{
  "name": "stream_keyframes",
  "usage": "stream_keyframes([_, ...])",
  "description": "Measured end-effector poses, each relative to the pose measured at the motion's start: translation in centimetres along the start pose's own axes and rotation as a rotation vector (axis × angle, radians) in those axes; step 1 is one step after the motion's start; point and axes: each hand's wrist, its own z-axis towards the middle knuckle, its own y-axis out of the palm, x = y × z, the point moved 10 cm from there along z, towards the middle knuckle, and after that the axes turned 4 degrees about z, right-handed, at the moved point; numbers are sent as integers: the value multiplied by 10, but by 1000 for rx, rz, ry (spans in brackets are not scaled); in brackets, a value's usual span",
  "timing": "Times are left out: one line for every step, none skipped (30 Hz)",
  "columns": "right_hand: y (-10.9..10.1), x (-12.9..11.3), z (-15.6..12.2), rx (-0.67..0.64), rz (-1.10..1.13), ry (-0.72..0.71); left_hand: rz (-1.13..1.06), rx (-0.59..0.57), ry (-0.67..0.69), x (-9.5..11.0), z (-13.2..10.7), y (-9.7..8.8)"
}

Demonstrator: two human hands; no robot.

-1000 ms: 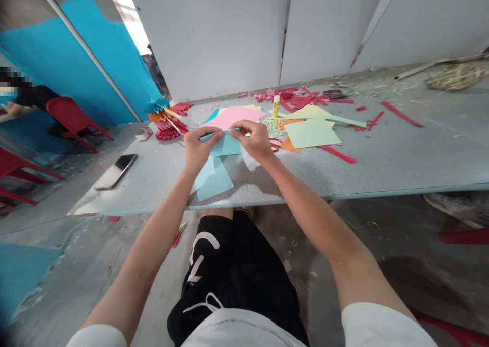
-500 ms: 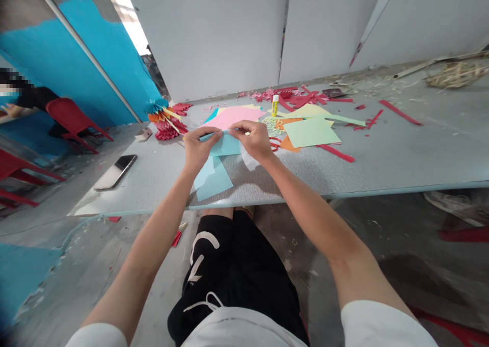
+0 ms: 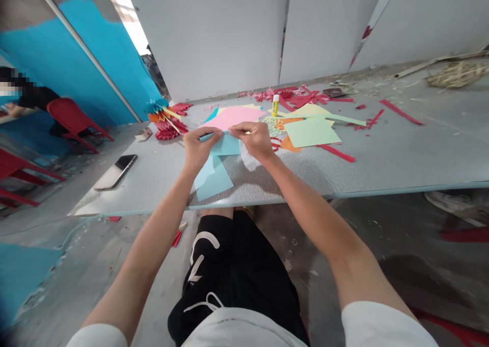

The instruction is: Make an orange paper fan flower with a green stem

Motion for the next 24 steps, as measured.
stream_keyframes([0, 0, 0, -2, 4, 5, 0, 0, -1, 0, 0, 0])
stream_keyframes([0, 1, 1, -3, 4, 5, -2, 0, 1, 0, 0, 0])
stream_keyframes([0, 0, 1, -6, -1, 1, -4, -1, 3, 0, 0, 0])
stream_keyframes([0, 0, 1, -9, -9, -7, -7, 0, 5, 1, 0, 0])
stream_keyframes([1, -1, 1, -13, -20, -18, -8, 2, 6, 1, 0, 0])
stream_keyframes([2, -1, 1, -16, -29, -31, -8, 3, 7, 0, 0, 0])
stream_keyframes([3, -2, 1, -19, -36, -43, -6, 3, 8, 0, 0, 0])
stream_keyframes([4, -3, 1, -22, -38, -54, -3, 4, 7, 0, 0, 0])
stream_keyframes([4, -4, 1, -25, -38, -62, -1, 3, 6, 0, -1, 0])
stream_keyframes([5, -5, 0, -27, -37, -68, 1, 1, 5, 0, -1, 0])
stream_keyframes([5, -5, 0, -28, -38, -70, 0, -2, 5, -1, -1, 1])
stream_keyframes([6, -5, 0, -28, -41, -69, -2, -5, 6, -1, -1, 1])
stream_keyframes([6, -6, -1, -30, -46, -67, -6, -8, 10, 0, -1, 1])
stream_keyframes([6, -6, -1, -33, -52, -66, -11, -14, 14, 0, -1, 2])
stream_keyframes([7, -7, -2, -38, -57, -66, -15, -22, 16, -1, -1, 3])
stream_keyframes([7, -7, -2, -43, -62, -67, -17, -31, 15, -1, -1, 4])
stream_keyframes([8, -8, -3, -49, -66, -69, -18, -39, 11, -2, -1, 5])
stream_keyframes([8, -9, -3, -52, -71, -71, -19, -47, 6, -2, -1, 6])
stream_keyframes([8, -9, -4, -51, -75, -71, -19, -52, 2, -3, -1, 7])
stream_keyframes([8, -9, -4, -47, -77, -69, -20, -55, 0, -3, -1, 8])
stream_keyframes([7, -9, -4, -42, -74, -68, -21, -56, 0, -2, -1, 8])
stream_keyframes([7, -9, -4, -38, -68, -67, -21, -57, 1, -2, -1, 8])
stream_keyframes([7, -9, -4, -35, -60, -67, -20, -58, 2, -1, -1, 8])
stream_keyframes([6, -8, -4, -30, -49, -67, -19, -57, 1, -1, -1, 8])
